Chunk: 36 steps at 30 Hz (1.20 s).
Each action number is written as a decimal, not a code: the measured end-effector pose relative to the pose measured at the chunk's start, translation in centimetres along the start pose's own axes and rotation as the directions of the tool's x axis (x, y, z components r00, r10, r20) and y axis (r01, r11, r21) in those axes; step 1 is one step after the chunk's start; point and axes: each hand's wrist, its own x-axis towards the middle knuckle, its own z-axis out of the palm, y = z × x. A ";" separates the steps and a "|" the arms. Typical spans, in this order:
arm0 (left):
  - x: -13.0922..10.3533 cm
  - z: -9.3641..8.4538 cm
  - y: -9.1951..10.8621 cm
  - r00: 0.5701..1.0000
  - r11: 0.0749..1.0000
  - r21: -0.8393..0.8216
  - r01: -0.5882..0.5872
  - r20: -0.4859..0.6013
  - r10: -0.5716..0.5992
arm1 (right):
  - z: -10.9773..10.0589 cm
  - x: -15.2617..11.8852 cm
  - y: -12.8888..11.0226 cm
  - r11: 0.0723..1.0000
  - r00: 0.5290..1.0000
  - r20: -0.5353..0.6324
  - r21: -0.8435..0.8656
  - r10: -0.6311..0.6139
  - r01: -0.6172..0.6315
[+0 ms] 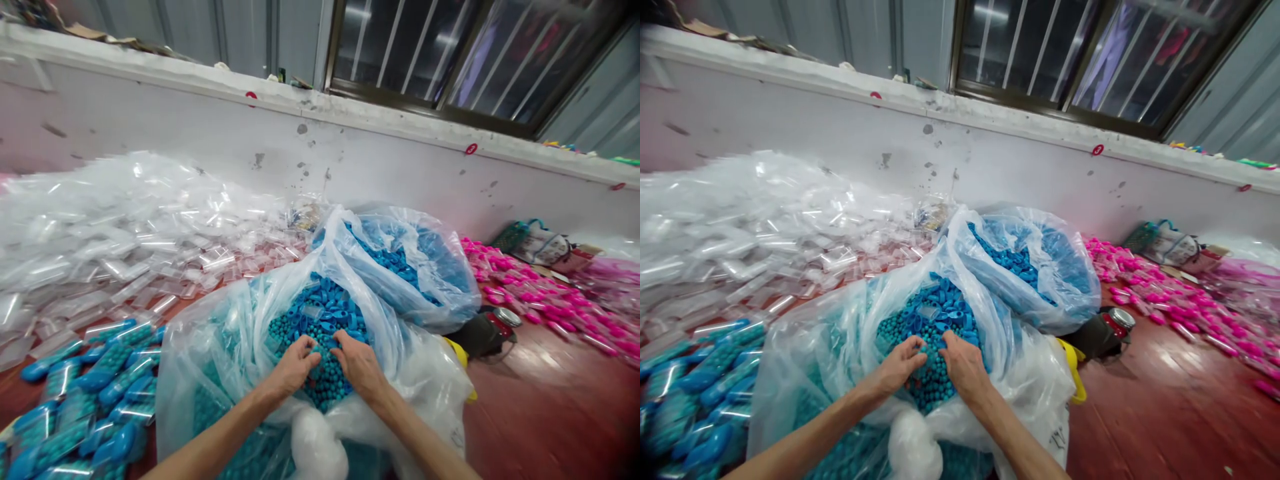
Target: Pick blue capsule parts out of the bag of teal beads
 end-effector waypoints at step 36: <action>-2.1 0.5 1.2 0.993 0.970 -0.212 -0.115 -0.034 0.110 | 0.4 -1.1 -1.0 0.731 0.980 -0.164 0.682 0.110 0.032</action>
